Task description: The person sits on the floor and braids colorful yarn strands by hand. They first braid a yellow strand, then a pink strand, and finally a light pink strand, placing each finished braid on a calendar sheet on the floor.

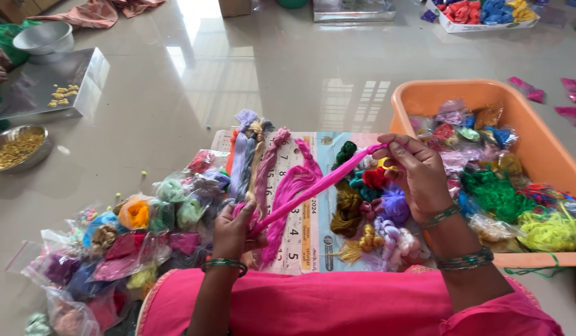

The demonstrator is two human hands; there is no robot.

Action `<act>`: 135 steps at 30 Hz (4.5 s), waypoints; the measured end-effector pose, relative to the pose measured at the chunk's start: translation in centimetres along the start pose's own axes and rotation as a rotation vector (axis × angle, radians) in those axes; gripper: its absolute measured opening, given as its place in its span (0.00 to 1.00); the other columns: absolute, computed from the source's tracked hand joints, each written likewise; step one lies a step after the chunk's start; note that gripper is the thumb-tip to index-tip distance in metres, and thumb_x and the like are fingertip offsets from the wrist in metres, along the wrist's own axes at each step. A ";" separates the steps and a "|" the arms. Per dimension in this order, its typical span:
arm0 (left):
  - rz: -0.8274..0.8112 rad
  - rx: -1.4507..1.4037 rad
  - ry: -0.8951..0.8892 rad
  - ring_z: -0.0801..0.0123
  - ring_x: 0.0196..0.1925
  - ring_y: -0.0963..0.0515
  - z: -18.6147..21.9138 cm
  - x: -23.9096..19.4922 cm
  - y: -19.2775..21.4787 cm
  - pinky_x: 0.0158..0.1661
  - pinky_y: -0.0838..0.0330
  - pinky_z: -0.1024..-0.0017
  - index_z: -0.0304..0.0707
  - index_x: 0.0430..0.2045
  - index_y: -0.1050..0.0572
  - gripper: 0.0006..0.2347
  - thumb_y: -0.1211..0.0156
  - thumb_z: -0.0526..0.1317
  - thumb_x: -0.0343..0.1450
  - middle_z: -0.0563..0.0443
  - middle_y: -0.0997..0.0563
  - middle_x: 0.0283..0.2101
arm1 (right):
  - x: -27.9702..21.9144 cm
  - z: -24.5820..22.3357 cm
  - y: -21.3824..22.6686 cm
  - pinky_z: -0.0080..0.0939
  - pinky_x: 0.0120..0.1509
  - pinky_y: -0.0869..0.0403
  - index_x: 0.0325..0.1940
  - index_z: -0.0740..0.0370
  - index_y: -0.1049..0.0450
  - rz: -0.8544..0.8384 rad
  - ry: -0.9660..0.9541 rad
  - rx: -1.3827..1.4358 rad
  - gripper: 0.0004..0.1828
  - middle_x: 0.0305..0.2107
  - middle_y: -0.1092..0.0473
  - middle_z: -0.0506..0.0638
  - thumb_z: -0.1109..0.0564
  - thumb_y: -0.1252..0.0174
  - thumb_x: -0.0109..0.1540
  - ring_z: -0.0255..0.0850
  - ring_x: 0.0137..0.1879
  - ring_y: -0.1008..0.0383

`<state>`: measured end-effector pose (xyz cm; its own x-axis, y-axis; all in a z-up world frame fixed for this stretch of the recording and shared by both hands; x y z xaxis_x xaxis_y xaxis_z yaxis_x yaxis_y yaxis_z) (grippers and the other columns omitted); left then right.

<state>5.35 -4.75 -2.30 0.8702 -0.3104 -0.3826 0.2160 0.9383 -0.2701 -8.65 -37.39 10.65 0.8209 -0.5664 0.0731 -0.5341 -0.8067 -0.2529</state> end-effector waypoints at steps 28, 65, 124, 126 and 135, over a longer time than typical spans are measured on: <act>-0.648 0.317 0.302 0.75 0.20 0.26 -7.3 0.8 -4.2 0.24 0.28 0.72 0.31 0.33 0.20 0.08 0.39 0.39 0.73 0.56 0.23 0.21 | 0.0 -3.8 2.9 0.34 0.48 0.23 0.52 0.63 0.23 0.001 0.133 0.110 0.10 0.40 0.22 0.50 0.64 0.49 0.71 0.34 0.44 0.22; -0.575 0.165 0.073 0.84 0.17 0.35 -5.1 0.0 -6.7 0.18 0.44 0.81 0.31 0.33 0.18 0.05 0.33 0.33 0.68 0.55 0.22 0.24 | -5.8 13.0 -7.3 0.34 0.32 0.27 0.44 0.68 0.21 -0.368 -0.591 -0.017 0.13 0.27 0.24 0.49 0.55 0.46 0.67 0.30 0.23 0.33; -0.448 0.115 0.206 0.81 0.12 0.42 -1.7 0.6 -2.5 0.14 0.52 0.78 0.35 0.38 0.20 0.08 0.37 0.38 0.69 0.60 0.33 0.16 | -3.4 8.9 -5.0 0.42 0.42 0.22 0.48 0.58 0.27 -0.019 -0.392 0.205 0.11 0.33 0.24 0.49 0.52 0.53 0.71 0.39 0.36 0.21; -0.393 0.282 -0.075 0.85 0.19 0.34 -2.2 2.4 -1.9 0.19 0.43 0.80 0.33 0.37 0.21 0.09 0.33 0.40 0.70 0.62 0.27 0.21 | -3.2 9.1 -4.7 0.39 0.40 0.22 0.47 0.58 0.26 -0.006 -0.372 0.173 0.11 0.32 0.24 0.48 0.53 0.52 0.71 0.37 0.34 0.22; -0.328 0.068 0.139 0.81 0.10 0.40 0.3 0.3 -1.2 0.12 0.50 0.77 0.38 0.32 0.26 0.08 0.39 0.42 0.71 0.54 0.29 0.17 | -1.9 7.8 -0.6 0.35 0.33 0.25 0.45 0.57 0.24 0.210 -0.227 -0.053 0.09 0.29 0.25 0.44 0.53 0.49 0.70 0.32 0.30 0.27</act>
<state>5.46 -5.95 -1.84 0.6825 -0.6096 -0.4031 0.5064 0.7922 -0.3407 -8.32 -34.52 3.16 0.7124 -0.6745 -0.1941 -0.7018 -0.6868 -0.1890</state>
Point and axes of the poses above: each hand's wrist, its own x-axis towards the middle knuckle, its own y-axis out of the back of the hand, z = x × y, the point moved 7 cm from there along x, towards the middle knuckle
